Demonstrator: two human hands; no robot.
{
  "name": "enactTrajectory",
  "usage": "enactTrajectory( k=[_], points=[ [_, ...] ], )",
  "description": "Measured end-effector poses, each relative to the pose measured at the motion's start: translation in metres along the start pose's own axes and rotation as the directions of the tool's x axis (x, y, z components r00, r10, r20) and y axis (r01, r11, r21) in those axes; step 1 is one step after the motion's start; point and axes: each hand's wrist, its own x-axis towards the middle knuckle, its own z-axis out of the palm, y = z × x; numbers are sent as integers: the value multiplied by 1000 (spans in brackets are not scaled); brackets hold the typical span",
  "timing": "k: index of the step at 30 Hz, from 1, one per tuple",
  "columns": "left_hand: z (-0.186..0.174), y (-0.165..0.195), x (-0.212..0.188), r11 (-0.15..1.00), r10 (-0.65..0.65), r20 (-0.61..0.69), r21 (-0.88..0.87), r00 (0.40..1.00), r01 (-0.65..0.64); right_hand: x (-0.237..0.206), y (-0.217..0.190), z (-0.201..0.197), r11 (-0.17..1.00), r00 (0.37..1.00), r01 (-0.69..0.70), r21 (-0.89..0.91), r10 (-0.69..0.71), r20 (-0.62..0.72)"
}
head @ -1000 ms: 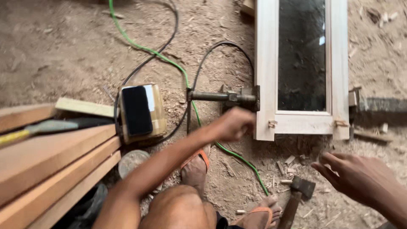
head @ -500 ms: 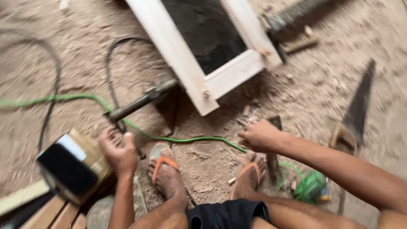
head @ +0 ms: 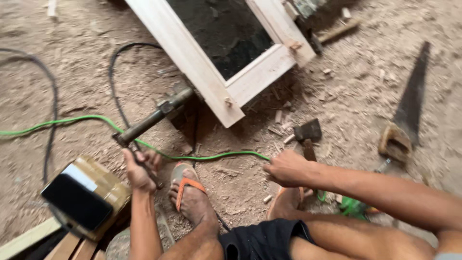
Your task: The person assembles a wooden frame with a glass pane. They use a hammer to tap the frame pieces into place, a drill to make holes, and a mallet to secure the joints. The person also uses a clamp to hold the frame steady during assembly.
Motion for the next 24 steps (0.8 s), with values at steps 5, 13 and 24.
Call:
enactTrajectory(
  k=[5,13,24],
  points=[
    [-2,3,-22,941,-138,185,-282,973,187,14,-11,-12,997,997,73,19,-73,-7],
    [10,-2,-42,974,-168,79,-137,983,178,70,41,-26,960,992,-53,-276,18,-129],
    [-1,-8,-41,937,-242,77,-238,967,254,34,267,-96,840,427,-514,175,428,-797]
  ],
)
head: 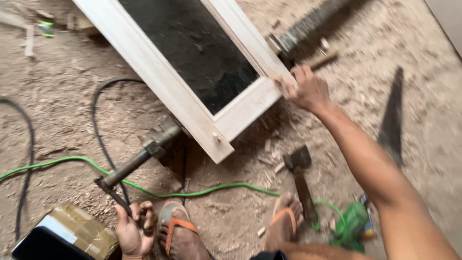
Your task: The person assembles a wooden frame with a glass pane. They use a hammer to tap the frame pieces into place, a drill to make holes, and a mallet to secure the joints. The person also uses a clamp to hold the frame steady during assembly.
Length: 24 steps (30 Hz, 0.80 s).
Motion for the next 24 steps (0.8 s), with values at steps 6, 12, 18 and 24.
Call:
enactTrajectory(
  k=[6,12,18,24],
  points=[
    [13,7,1,985,97,-103,155,990,-81,25,-12,29,976,994,-16,216,-7,109],
    [51,20,-4,989,26,-319,148,948,23,28,-6,57,980,997,78,184,-75,-20],
    [57,22,-14,995,-38,-344,71,938,66,20,12,95,992,999,42,121,-45,18],
    [66,18,-11,984,-12,-491,149,871,97,22,24,105,997,997,67,31,-68,43]
  ],
)
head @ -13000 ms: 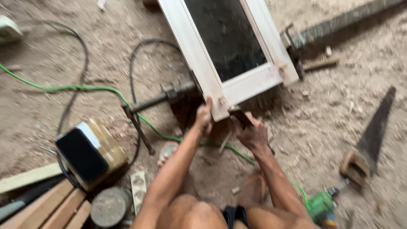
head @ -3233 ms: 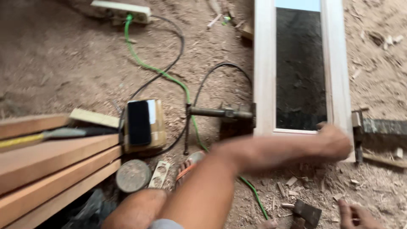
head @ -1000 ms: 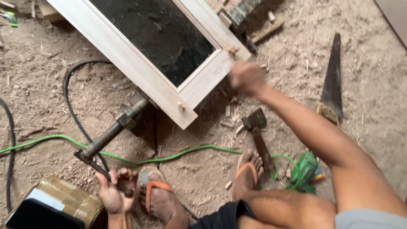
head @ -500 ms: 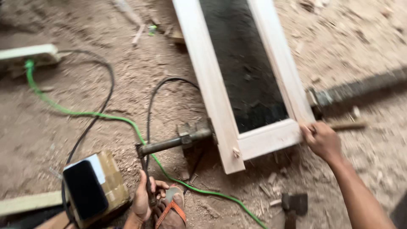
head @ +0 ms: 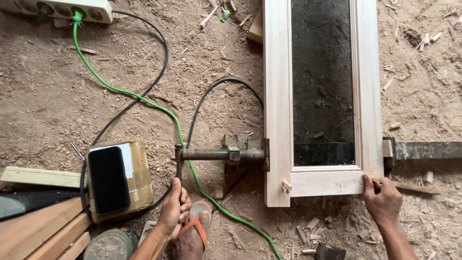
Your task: The person assembles a wooden frame with a glass pane. They use a hammer to tap the frame pieces into place, a drill to make holes, and a mallet to secure the joints. The person also uses a clamp to hold the frame steady during assembly.
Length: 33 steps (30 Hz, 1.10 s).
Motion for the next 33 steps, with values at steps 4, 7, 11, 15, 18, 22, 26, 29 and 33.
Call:
enactTrajectory(
  k=[4,7,11,15,18,22,26,29,33],
  points=[
    [7,11,-11,995,-93,-28,-50,995,91,-2,-9,-8,997,998,46,56,-44,-51],
    [10,27,-17,961,-229,-47,-167,972,219,0,-16,-16,991,986,112,77,-102,-130],
    [11,47,-24,867,-300,17,-413,954,280,4,-21,-23,998,997,-55,40,53,58],
    [21,69,-19,601,-151,184,-763,971,238,4,-23,-27,998,1000,13,56,-14,21],
    [41,91,-12,418,-34,136,-898,990,137,5,-23,-29,998,999,3,58,-6,41],
    [83,136,10,240,220,26,-970,975,-28,11,-22,-30,993,975,-114,18,108,193],
    [117,192,51,323,69,-74,-942,995,-92,11,-26,-33,995,984,-99,19,95,153],
    [124,218,89,407,81,156,-907,984,110,8,-32,-36,993,996,-85,88,83,28],
    [115,196,120,742,140,295,-663,945,97,8,-39,-47,967,982,-190,173,189,19]
  ],
)
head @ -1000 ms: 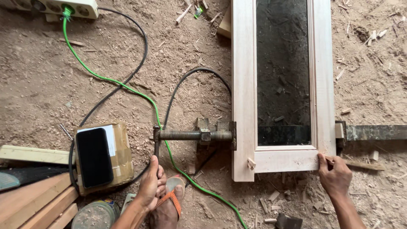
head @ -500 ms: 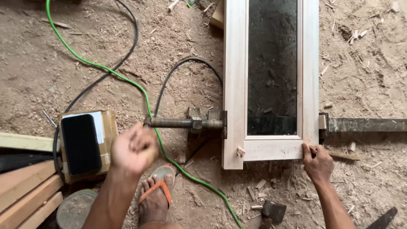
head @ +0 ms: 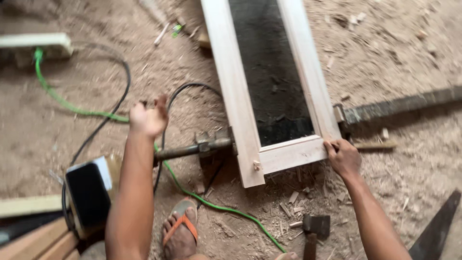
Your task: The person assembles a wooden frame with a glass pane. They use a hammer to tap the frame pieces into place, a drill to make holes, and a mallet to secure the joints. The person also uses a clamp to hold the frame steady during assembly.
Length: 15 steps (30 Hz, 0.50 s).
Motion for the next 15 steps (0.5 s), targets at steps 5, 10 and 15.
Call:
enactTrajectory(
  k=[5,10,15],
  points=[
    [-92,-37,-56,-421,750,564,810,346,-408,-2,-2,-3,1000,999,11,-29,-12,-47],
    [-123,-45,-69,-306,702,230,952,674,-7,-6,0,5,1000,999,22,-19,-22,-36],
    [-128,-42,-61,-263,694,227,963,683,-52,-4,1,11,998,998,-58,10,58,2]
  ],
)
